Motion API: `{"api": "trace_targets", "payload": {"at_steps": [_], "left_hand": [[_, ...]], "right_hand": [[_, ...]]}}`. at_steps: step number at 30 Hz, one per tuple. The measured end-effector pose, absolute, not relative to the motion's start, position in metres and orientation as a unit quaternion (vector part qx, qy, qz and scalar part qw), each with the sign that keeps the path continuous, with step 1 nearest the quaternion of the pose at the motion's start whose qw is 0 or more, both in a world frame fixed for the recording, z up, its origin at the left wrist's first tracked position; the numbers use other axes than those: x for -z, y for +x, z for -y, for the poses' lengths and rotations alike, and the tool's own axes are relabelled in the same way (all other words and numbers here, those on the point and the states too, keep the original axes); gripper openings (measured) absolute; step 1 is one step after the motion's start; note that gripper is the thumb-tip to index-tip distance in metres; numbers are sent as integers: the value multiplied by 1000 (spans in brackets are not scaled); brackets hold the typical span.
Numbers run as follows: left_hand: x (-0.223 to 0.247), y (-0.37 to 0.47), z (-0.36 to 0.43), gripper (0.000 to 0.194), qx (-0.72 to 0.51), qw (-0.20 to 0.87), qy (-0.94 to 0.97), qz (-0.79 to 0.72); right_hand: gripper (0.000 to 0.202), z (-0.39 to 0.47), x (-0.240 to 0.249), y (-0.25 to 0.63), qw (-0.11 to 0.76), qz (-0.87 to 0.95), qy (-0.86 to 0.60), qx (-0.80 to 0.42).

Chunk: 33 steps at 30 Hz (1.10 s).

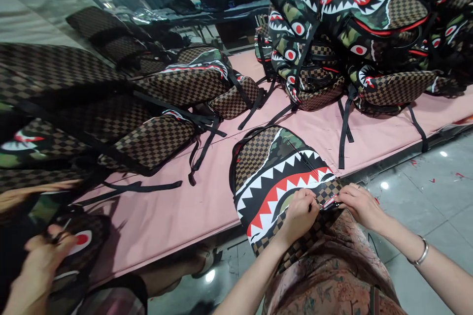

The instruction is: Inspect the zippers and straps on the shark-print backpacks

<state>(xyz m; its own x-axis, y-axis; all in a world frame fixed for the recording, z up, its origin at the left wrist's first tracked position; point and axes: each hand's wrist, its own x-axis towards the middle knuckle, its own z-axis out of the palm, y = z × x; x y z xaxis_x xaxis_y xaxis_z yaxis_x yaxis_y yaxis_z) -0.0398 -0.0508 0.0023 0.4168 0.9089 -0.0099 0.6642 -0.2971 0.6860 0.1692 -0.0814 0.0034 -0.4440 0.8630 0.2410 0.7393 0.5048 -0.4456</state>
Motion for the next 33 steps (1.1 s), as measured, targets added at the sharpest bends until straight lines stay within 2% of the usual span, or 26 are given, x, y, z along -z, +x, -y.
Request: {"api": "trace_targets", "payload": {"at_steps": [8,18,25,33], "left_hand": [[4,-43,48,19,-209,344,766,-502],[-1,-43,49,18,-210,358,750,-515],[-4,-43,50,19,-210,360,747,-518],[-7,-41,49,18,-213,381,731,-525]], "right_hand": [[20,133,10,149,279,741,-602,-106],[17,159,5,112,220,695,-673,-124],[15,160,13,103,255,683,-674,-119],[11,158,15,95,238,681,-687,-85]]}}
